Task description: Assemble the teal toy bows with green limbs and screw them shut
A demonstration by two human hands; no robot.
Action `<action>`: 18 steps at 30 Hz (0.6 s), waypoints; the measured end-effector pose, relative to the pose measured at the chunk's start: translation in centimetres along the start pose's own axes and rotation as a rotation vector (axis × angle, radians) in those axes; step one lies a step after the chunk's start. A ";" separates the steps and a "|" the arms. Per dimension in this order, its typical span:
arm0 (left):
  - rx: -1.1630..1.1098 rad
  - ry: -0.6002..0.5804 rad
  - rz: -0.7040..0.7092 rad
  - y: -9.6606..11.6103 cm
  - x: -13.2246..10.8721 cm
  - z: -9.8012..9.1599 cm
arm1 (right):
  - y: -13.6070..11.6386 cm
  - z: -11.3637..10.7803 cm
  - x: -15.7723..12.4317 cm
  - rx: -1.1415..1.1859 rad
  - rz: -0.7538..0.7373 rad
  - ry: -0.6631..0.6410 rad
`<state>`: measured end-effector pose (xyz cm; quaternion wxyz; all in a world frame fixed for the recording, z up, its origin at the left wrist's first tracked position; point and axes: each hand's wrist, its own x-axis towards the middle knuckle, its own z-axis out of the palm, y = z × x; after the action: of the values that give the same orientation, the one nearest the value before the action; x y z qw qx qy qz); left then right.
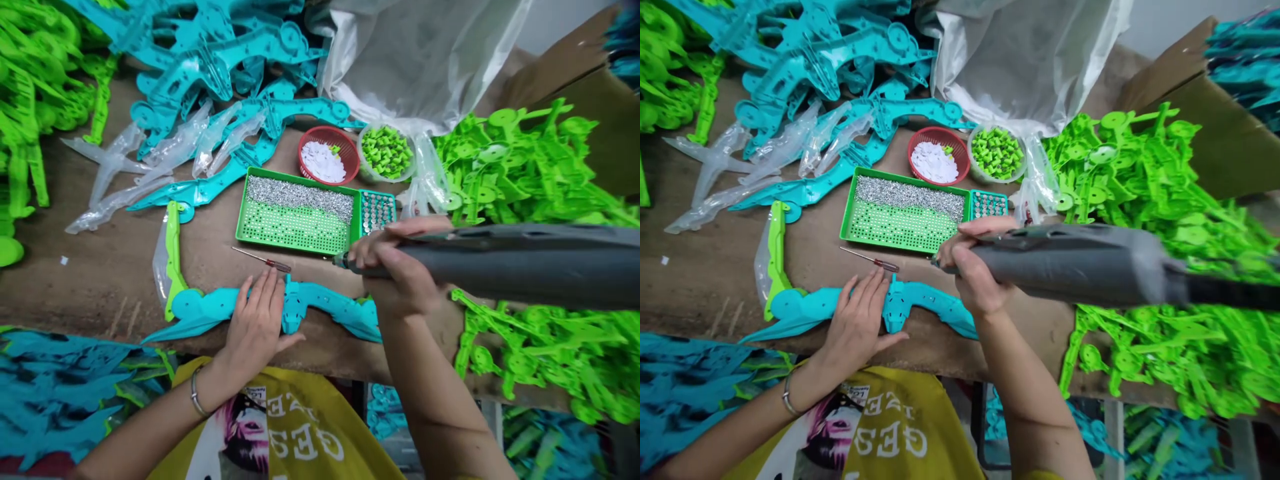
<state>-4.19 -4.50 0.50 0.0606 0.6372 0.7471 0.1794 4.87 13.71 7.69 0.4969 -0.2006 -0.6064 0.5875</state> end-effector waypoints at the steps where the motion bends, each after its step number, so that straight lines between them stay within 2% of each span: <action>1: -0.001 -0.002 0.002 0.0 0.0 0.1 | -0.7 0.3 -0.7 0.020 0.020 -0.048; 6: -0.012 0.002 0.010 -0.3 -0.3 0.7 | -1.3 1.3 -4.1 0.025 0.152 -0.231; 14: -0.009 0.027 0.008 -0.2 -0.4 0.8 | 0.1 2.8 -5.2 0.120 0.147 -0.225; 18: -0.025 0.042 0.014 -0.2 -0.5 0.8 | 1.2 2.8 -5.7 0.013 0.194 -0.239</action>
<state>-4.02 -4.83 -0.41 0.0517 0.6378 0.7413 0.2026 4.56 7.82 5.05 0.3635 -0.1840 -0.6352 0.6562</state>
